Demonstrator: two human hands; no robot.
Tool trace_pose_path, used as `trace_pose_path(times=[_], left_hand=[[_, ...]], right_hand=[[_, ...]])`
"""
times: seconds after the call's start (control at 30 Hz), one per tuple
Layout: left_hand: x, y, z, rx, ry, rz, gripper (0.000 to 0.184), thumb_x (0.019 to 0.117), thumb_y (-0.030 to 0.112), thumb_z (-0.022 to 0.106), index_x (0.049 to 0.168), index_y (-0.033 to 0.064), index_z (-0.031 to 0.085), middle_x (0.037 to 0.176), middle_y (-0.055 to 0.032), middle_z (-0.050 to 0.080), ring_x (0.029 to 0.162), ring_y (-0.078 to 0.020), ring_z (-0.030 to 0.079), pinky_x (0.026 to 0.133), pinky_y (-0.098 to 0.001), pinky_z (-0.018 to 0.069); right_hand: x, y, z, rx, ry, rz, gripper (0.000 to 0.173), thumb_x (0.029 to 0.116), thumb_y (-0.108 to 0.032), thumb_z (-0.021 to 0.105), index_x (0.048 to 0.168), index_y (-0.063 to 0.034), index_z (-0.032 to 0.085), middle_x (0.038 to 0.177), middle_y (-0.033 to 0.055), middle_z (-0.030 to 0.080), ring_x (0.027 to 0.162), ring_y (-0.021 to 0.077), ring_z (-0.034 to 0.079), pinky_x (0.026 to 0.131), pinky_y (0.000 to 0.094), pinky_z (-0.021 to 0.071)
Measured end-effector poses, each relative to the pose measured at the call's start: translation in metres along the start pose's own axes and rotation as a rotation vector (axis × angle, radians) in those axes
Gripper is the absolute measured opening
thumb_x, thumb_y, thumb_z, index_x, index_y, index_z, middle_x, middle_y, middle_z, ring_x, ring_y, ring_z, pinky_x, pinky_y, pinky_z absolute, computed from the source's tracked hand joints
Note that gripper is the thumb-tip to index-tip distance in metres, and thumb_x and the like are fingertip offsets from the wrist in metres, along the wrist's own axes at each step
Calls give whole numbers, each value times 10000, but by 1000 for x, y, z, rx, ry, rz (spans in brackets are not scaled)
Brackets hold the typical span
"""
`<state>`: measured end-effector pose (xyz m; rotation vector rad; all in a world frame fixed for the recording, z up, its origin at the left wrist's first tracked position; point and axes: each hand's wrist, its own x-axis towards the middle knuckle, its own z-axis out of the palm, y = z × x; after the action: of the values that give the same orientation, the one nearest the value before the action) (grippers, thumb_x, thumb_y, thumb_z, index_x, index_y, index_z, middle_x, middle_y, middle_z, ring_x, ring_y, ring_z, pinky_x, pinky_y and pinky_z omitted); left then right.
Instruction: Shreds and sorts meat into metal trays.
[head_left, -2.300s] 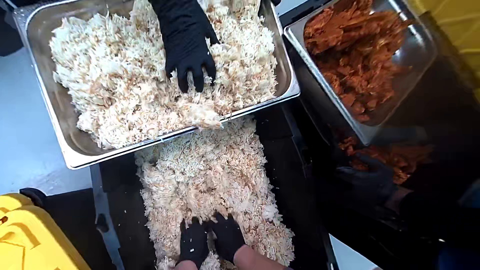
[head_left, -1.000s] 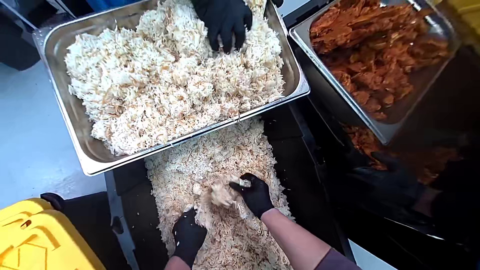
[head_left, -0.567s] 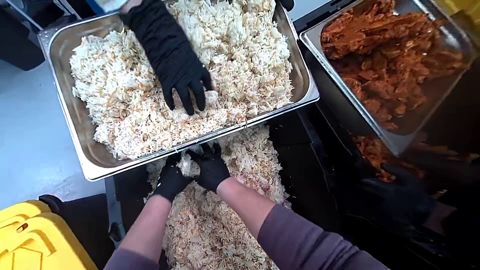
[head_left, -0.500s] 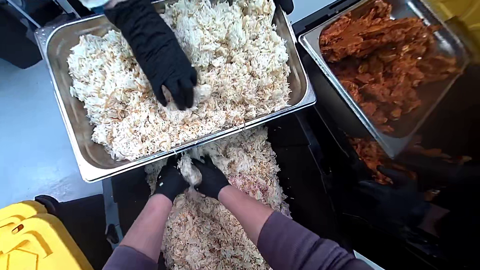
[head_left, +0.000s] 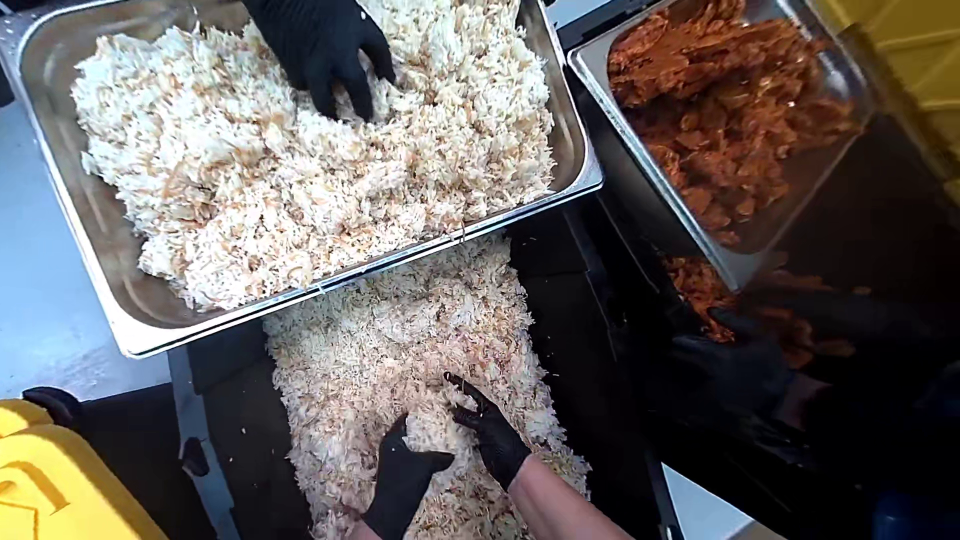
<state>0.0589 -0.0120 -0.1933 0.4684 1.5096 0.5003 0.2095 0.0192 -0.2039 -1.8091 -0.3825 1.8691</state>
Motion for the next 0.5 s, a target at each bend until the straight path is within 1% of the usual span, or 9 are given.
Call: trace_pose_path(times=[0.07,0.13,0.2,0.23,0.3,0.33,0.4,0.47,0.5], left_hand=[[-19,9,12,-39,-57,47,852,668,25,894,1398,-112,478,1260,-206,637,1143,-163,642,999,-311,532],[-22,14,19,-26,-57,120,794,700,115,904,1355,-116,519,1193,-164,682,1093,-109,667,981,-274,541],[-15,15,23,-125,-8,175,671,712,112,885,1262,-119,577,1128,-144,698,1044,-100,677,947,-270,558],[-13,16,26,-191,4,200,643,713,89,874,1241,-133,581,1136,-146,681,1053,-94,649,954,-261,531],[-11,18,31,-324,37,204,477,720,-3,820,1143,-107,626,1026,-75,709,959,-43,681,885,-220,568],[-13,22,32,-396,62,174,373,750,-49,777,1093,-94,637,966,-55,713,906,-42,687,845,-219,579],[-14,32,36,-500,144,118,179,825,-89,707,995,-63,656,835,-37,723,784,-54,701,759,-230,601],[-14,40,38,-534,207,86,97,886,-78,680,978,-60,655,800,-50,713,736,-72,697,722,-240,601],[-13,42,36,-512,227,84,45,905,-60,674,949,-56,663,781,-54,705,711,-80,690,700,-248,600]], right_hand=[[-13,-4,3,94,-34,-30,535,999,-52,532,1520,-48,411,1374,101,567,1070,82,627,891,247,537],[-29,-10,7,156,-48,-31,503,974,-117,516,1469,-51,459,1222,49,634,977,49,648,833,227,557],[-48,-20,12,156,1,11,513,1012,-145,520,1507,-49,423,1293,50,608,1048,22,607,871,197,512],[-53,-22,14,166,28,3,520,990,-134,520,1493,-33,433,1352,60,575,1112,25,565,918,194,470],[-55,-22,18,192,86,-48,430,956,-96,538,1379,-14,524,1255,40,609,1065,18,583,879,182,485],[-54,-20,19,222,74,-59,438,952,-89,527,1383,-15,528,1242,40,621,1051,32,597,876,201,501],[-54,-13,21,293,69,-69,461,946,-64,530,1404,-19,501,1116,30,671,942,46,668,821,229,574],[-58,-5,23,304,63,-122,503,936,-16,525,1433,8,456,1110,29,661,922,36,670,817,223,575],[-61,0,23,286,35,-190,524,930,1,506,1446,42,428,1153,49,644,947,25,662,828,205,566]])
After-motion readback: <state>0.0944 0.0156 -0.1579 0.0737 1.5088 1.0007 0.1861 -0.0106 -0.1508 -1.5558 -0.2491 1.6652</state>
